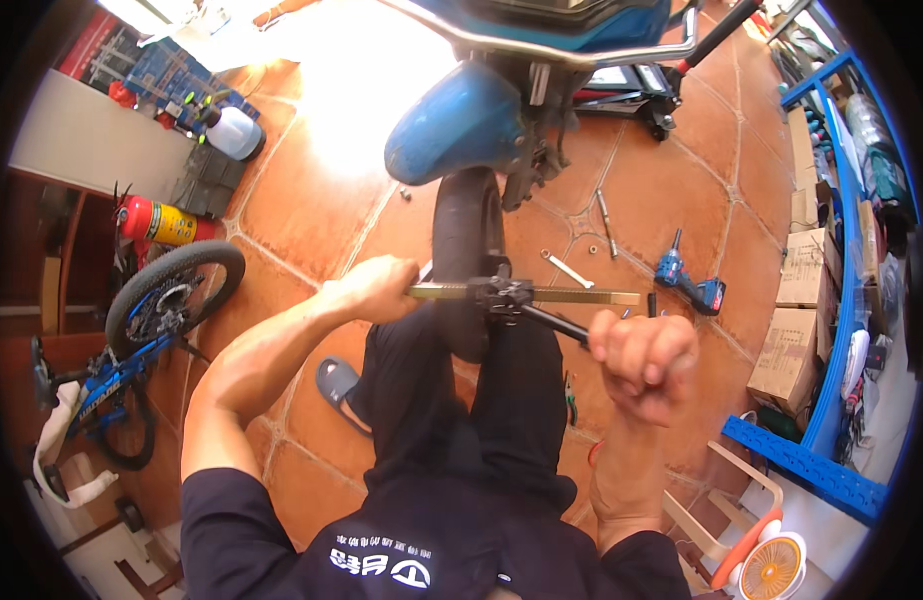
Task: The person removes a tire from a scooter wheel using a tire changing tool, then installs a new tire onto the rim using tire levers and a rubber mallet. The person works in a workshop with tiled flooring and various tools visible.
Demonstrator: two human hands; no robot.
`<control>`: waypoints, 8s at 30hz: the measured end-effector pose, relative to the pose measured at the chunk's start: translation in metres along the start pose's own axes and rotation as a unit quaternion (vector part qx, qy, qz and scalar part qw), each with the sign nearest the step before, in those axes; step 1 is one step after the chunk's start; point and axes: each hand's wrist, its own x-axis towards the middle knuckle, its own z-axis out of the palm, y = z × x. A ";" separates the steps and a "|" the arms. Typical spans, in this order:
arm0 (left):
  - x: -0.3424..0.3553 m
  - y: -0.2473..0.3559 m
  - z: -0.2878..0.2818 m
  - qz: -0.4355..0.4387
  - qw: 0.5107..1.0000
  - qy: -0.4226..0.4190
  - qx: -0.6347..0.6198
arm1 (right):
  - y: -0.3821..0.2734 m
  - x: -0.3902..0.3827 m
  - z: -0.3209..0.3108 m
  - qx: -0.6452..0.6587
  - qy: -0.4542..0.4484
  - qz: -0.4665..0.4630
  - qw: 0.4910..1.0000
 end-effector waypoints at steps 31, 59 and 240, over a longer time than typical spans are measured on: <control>-0.165 -0.023 0.048 -0.052 0.912 0.386 -0.130 | -0.044 0.072 0.049 0.045 -0.166 -0.055 0.984; -0.270 -0.149 0.158 -0.254 0.792 0.469 -0.297 | 0.129 0.012 -0.039 -0.757 -0.138 0.233 0.595; 0.000 0.033 -0.036 -0.095 0.859 -0.499 -0.061 | -0.050 -0.020 0.082 -0.297 0.258 0.123 0.911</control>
